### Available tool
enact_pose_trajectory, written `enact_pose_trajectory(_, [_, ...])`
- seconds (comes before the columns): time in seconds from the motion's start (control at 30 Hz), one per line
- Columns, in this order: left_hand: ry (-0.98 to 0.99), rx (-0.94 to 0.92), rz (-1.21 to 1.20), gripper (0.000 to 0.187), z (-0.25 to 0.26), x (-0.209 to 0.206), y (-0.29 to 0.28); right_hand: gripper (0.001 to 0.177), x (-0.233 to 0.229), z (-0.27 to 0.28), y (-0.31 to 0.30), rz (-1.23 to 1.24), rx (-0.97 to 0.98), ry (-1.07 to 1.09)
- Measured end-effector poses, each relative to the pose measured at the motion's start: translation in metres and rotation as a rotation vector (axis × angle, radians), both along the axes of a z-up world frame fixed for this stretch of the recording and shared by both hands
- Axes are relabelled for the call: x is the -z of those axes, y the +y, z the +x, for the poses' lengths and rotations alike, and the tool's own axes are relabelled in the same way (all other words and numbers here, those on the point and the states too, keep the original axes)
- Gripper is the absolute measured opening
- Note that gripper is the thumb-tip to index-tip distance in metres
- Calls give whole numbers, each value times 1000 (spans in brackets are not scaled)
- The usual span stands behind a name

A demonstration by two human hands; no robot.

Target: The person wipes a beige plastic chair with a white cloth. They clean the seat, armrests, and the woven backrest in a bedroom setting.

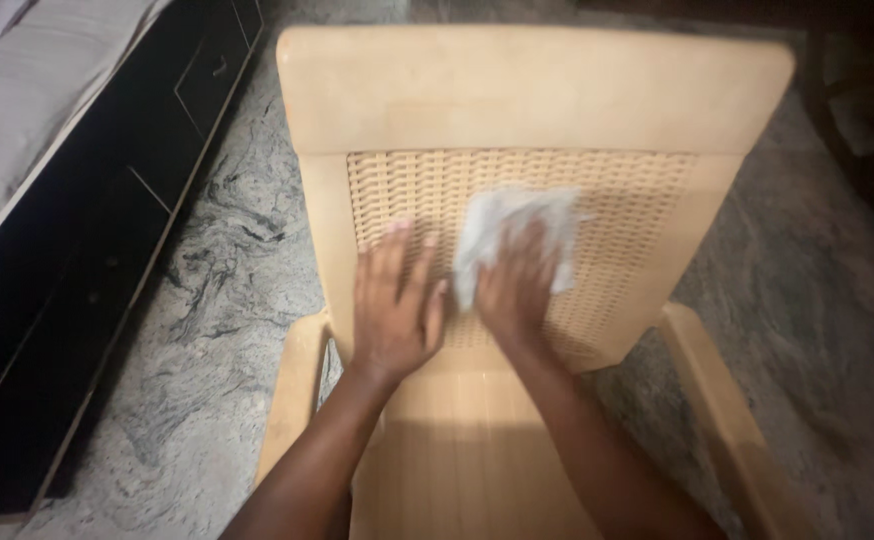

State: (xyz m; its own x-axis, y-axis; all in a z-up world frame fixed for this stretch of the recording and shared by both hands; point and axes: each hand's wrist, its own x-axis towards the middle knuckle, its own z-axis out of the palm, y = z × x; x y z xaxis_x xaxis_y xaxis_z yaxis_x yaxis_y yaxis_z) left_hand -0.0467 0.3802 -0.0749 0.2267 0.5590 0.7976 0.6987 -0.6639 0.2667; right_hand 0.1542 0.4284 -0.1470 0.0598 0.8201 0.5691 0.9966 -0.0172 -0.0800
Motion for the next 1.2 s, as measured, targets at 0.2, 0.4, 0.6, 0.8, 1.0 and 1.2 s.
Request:
enact_pose_trajectory(0.2, [-74, -117, -45, 63, -14, 7, 15, 67, -117, -36, 68, 316, 138, 173])
enact_pose_trajectory(0.4, [-141, -112, -31, 64, -22, 9, 17, 59, -68, -105, 35, 219, -521, -309])
enact_pose_trajectory(0.6, [-73, -45, -56, 62, -19, 1, 18, 60, -20, -1, -7, -355, -139, -89])
enact_pose_trajectory(0.8, [-68, -14, -75, 59, -19, -4, 18, 90, -38, 101, -15, 208, 247, -47])
enact_pose_trajectory(1.0, [-103, 35, -55, 61, -11, 1, 13, 89, -67, -4, 53, 251, 21, 130])
enact_pose_trajectory(1.2, [-111, 3, -51, 63, -14, 4, 11, 68, -44, -113, 30, 104, -331, -298])
